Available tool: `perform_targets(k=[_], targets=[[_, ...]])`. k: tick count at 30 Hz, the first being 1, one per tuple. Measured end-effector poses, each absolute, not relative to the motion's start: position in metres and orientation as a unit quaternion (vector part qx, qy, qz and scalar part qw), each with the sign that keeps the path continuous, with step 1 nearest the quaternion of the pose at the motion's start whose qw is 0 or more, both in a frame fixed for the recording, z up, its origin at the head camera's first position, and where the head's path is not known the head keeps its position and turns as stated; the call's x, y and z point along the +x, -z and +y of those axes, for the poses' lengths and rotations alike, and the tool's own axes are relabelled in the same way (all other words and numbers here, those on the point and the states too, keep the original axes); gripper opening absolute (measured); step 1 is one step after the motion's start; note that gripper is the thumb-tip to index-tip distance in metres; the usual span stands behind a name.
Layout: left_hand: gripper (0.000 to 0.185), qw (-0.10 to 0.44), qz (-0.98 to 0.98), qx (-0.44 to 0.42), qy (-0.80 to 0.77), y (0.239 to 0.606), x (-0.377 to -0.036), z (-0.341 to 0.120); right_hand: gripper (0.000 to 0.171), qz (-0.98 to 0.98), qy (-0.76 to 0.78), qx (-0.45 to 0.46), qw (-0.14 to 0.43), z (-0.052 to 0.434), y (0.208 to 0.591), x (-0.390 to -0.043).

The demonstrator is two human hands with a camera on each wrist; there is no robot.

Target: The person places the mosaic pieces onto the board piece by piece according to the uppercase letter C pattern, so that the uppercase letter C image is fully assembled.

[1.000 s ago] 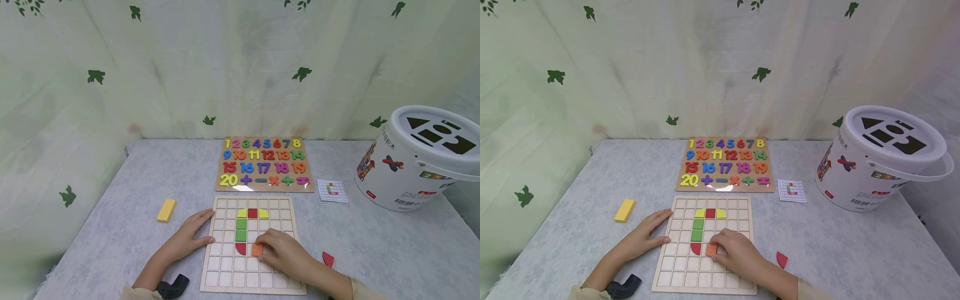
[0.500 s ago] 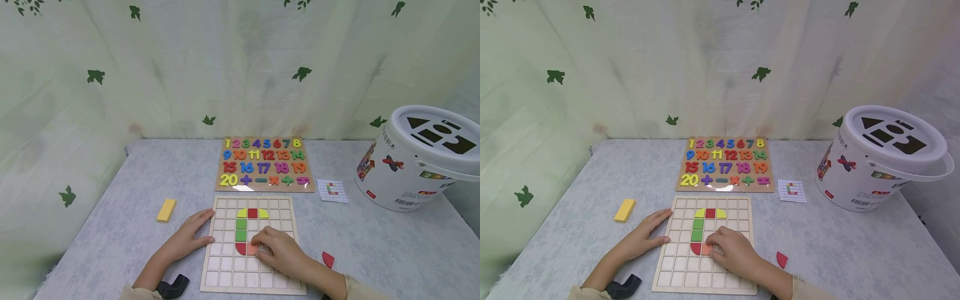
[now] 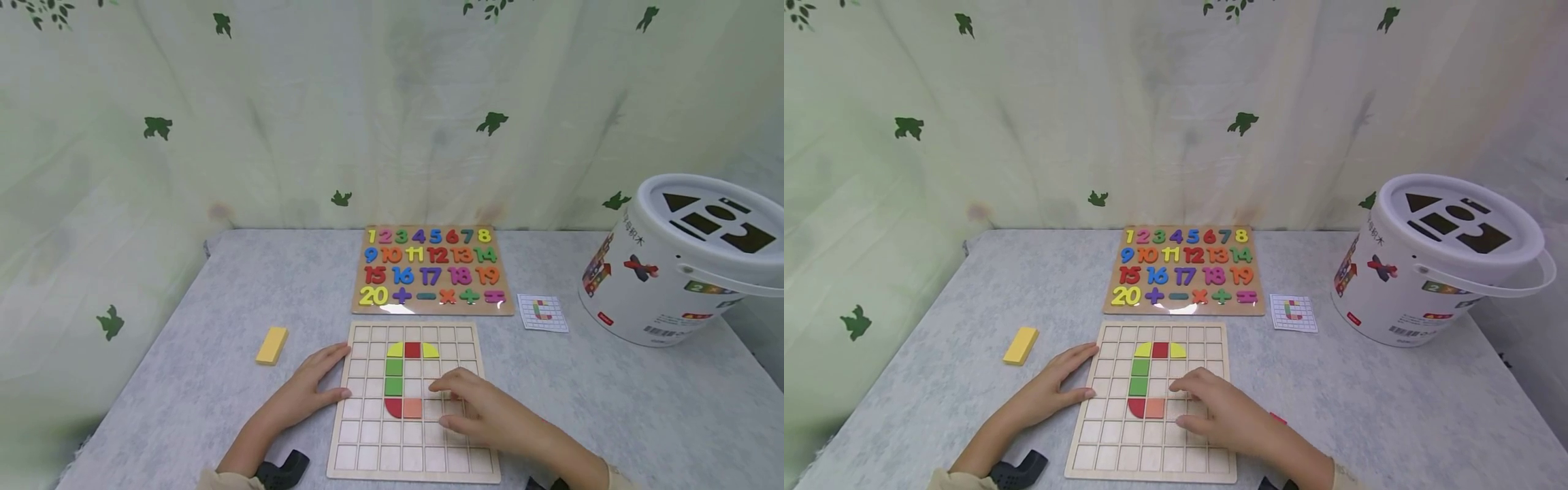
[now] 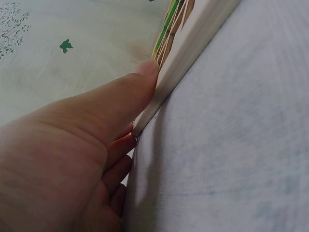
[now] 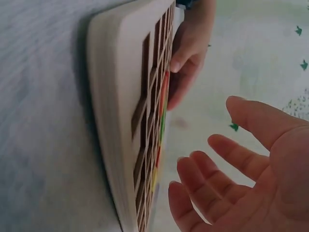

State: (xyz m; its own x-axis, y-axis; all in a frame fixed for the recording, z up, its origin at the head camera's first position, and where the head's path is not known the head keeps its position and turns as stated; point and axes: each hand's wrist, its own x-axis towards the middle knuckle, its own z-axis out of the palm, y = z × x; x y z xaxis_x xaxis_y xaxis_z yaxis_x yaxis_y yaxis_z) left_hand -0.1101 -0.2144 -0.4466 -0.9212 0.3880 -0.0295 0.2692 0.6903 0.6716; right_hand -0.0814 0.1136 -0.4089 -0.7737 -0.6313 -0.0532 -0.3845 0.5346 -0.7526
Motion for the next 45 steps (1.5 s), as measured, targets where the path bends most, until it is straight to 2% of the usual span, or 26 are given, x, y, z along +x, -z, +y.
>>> perform_targets(k=[3, 11, 18, 22, 25, 30, 32, 36, 39, 45], targets=[[0.075, 0.083, 0.916, 0.181, -0.348, 0.446, -0.11, -0.214, 0.04, 0.866, 0.383, -0.279, 0.16, 0.131, 0.402, -0.077], [0.075, 0.082, 0.917, 0.181, -0.346, 0.447, -0.11, -0.215, 0.043, 0.895, 0.341, -0.264, 0.111, 0.179, 0.396, -0.065], [0.075, 0.081, 0.917, 0.181, -0.345, 0.447, -0.11, -0.214, 0.035, 0.9, 0.318, -0.245, 0.17, 0.214, 0.41, -0.064], [0.075, 0.079, 0.917, 0.183, -0.345, 0.446, -0.11, -0.214, 0.032, 0.883, 0.335, -0.276, 0.18, 0.228, 0.419, -0.064], [0.075, 0.078, 0.917, 0.182, -0.347, 0.446, -0.11, -0.214, 0.033, 0.874, 0.347, -0.284, 0.188, 0.231, 0.423, -0.066], [0.074, 0.077, 0.917, 0.181, -0.347, 0.447, -0.111, -0.214, 0.024, 0.887, 0.332, -0.26, 0.188, 0.226, 0.424, -0.068], [0.074, 0.077, 0.917, 0.18, -0.347, 0.447, -0.111, -0.214, 0.028, 0.902, 0.314, -0.239, 0.179, 0.221, 0.424, -0.068], [0.074, 0.078, 0.917, 0.179, -0.347, 0.447, -0.111, -0.214, 0.048, 0.928, 0.278, -0.181, 0.168, 0.208, 0.424, -0.068], [0.074, 0.079, 0.917, 0.18, -0.347, 0.447, -0.11, -0.214, 0.057, 0.927, 0.287, -0.157, 0.183, 0.202, 0.424, -0.067], [0.074, 0.082, 0.915, 0.183, -0.351, 0.447, -0.11, -0.215, 0.049, 0.877, 0.368, -0.195, 0.24, 0.206, 0.42, -0.066]])
